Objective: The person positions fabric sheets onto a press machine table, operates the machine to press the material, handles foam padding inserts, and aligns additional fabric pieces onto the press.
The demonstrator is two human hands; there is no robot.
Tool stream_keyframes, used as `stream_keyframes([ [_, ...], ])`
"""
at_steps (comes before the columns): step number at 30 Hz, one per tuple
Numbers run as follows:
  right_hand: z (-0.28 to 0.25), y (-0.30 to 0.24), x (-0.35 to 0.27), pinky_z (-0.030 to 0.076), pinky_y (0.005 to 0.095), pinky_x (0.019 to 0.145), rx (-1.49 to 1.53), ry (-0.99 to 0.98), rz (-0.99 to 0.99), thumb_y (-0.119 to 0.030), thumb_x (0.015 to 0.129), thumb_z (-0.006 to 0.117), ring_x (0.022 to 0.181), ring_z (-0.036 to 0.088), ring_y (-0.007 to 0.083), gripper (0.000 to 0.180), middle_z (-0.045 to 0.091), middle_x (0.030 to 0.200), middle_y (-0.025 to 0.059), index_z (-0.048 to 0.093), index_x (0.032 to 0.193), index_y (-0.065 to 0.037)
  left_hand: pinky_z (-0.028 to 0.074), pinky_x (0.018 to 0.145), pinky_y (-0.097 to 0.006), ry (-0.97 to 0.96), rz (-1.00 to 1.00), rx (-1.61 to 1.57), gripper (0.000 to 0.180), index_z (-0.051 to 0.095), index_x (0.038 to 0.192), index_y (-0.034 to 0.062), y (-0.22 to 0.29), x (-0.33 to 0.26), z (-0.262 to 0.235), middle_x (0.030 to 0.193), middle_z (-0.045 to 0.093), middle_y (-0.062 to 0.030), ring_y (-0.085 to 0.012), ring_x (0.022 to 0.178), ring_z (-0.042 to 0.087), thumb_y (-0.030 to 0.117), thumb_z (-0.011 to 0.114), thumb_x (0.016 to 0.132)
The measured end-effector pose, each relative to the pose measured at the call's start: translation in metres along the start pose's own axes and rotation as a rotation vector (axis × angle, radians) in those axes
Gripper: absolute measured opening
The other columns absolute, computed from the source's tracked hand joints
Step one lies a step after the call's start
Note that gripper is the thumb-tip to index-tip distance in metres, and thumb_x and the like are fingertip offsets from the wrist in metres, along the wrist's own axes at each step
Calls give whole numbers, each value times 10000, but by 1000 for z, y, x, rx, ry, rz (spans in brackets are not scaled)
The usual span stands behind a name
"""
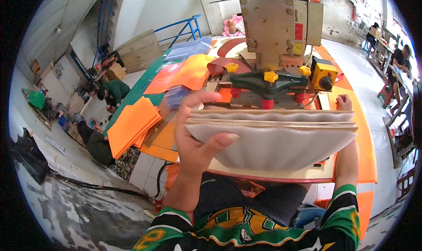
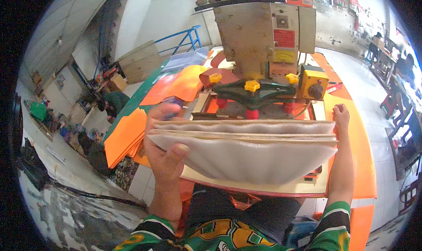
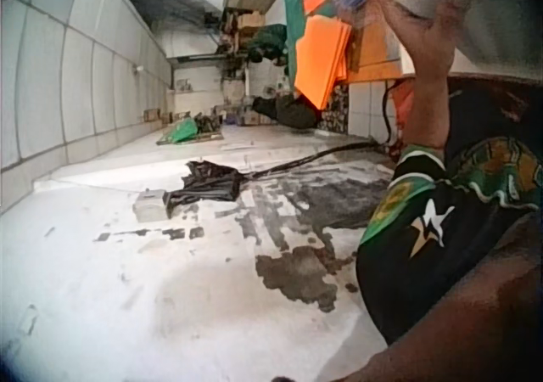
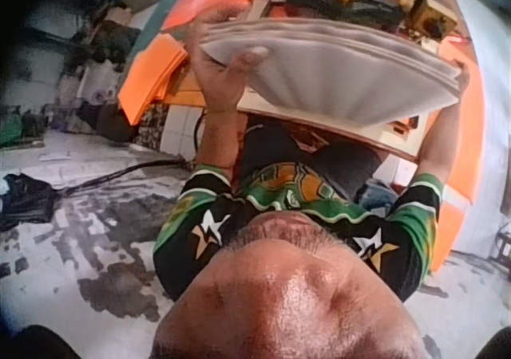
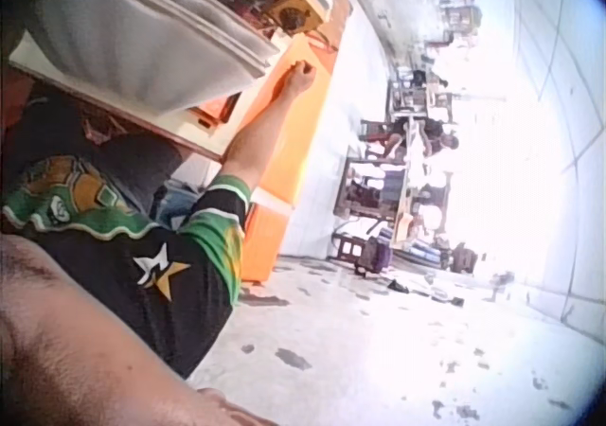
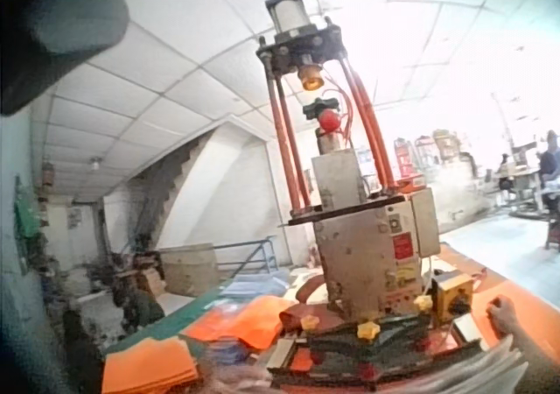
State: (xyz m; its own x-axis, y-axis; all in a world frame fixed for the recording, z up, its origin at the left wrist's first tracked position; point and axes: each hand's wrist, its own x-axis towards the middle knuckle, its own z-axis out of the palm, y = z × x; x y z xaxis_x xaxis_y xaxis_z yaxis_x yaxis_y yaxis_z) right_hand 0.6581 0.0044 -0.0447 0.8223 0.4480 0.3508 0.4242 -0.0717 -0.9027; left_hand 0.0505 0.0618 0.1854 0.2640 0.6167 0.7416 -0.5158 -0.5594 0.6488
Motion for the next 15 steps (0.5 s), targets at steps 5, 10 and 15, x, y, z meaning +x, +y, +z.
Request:
stream_keyframes([
  [5, -17, 18, 11, 517, 292, 630, -18, 18, -125, -105, 899, 595, 731, 633, 153, 135, 660, 832, 87, 630, 959, 12, 515, 792, -273, -137, -23, 40, 397, 590, 1028, -3, -2, -5, -15, 956, 662, -92, -137, 880, 645, 164, 840, 768],
  [10, -12, -1, -1, 516, 308, 675, -81, 31, -133, -112, 898, 582, 738, 633, 167, 155, 663, 835, 95, 633, 964, 18, 532, 789, -285, -156, -32, -68, 346, 571, 1012, -2, 4, -10, -12, 950, 681, -115, -156, 874, 667, 103, 814, 788],
  [15, -12, -13, -11, 506, 310, 714, 29, 11, -93, -114, 910, 570, 793, 609, 161, 159, 644, 888, 82, 617, 989, 16, 553, 804, -317, -193, -51, -158, 340, 559, 1010, -11, 3, -14, -13, 949, 686, -146, -195, 897, 688, 76, 803, 792],
])
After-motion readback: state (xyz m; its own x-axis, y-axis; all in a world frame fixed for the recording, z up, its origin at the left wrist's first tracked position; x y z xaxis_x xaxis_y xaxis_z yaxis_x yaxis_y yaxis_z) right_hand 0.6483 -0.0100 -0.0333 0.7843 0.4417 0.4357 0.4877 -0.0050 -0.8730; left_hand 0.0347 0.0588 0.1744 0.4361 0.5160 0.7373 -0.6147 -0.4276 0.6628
